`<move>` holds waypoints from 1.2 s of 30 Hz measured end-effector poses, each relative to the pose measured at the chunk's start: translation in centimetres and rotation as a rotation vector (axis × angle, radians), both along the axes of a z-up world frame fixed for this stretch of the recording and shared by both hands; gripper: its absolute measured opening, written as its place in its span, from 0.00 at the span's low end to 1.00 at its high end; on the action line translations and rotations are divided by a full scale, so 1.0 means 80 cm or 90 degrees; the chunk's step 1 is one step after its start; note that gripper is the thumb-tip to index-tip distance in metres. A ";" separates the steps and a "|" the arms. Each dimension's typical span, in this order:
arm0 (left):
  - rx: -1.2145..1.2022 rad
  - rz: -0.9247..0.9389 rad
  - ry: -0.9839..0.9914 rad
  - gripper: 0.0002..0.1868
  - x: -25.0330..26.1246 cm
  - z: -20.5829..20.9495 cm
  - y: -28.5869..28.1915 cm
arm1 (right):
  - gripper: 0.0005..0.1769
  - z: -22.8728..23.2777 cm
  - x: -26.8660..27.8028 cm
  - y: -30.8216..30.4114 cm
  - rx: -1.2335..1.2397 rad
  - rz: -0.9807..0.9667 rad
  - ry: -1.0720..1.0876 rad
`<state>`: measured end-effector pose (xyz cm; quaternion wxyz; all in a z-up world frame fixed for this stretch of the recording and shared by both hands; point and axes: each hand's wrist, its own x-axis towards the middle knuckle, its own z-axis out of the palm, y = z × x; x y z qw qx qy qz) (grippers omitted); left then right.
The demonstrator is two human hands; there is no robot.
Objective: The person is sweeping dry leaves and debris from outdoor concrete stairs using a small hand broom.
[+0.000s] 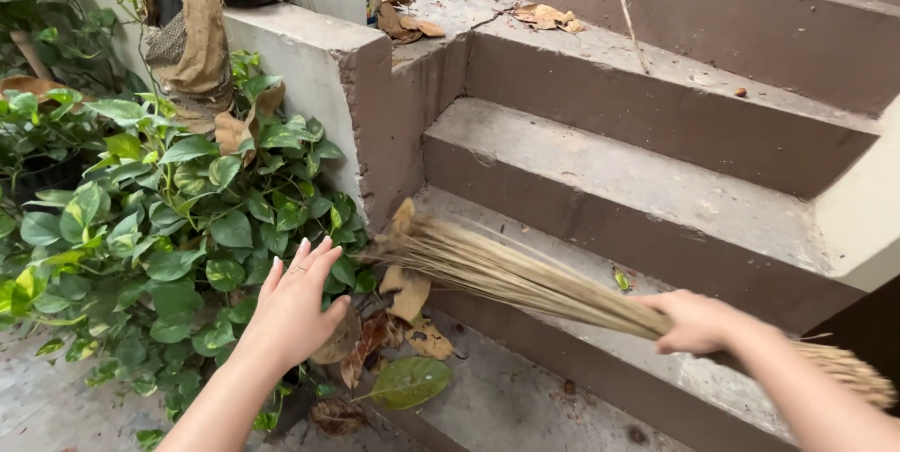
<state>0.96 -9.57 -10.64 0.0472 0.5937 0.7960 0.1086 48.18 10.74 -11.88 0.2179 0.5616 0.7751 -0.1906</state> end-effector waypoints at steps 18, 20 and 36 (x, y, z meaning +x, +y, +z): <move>-0.022 -0.013 -0.024 0.40 -0.006 0.008 0.007 | 0.53 0.007 0.052 0.022 0.097 -0.172 0.130; -0.020 -0.012 -0.023 0.41 -0.013 0.000 0.006 | 0.54 -0.068 0.066 0.062 0.165 -0.092 0.135; -0.044 -0.011 -0.076 0.41 -0.051 -0.038 -0.015 | 0.38 -0.153 -0.117 -0.047 -0.187 -0.223 0.253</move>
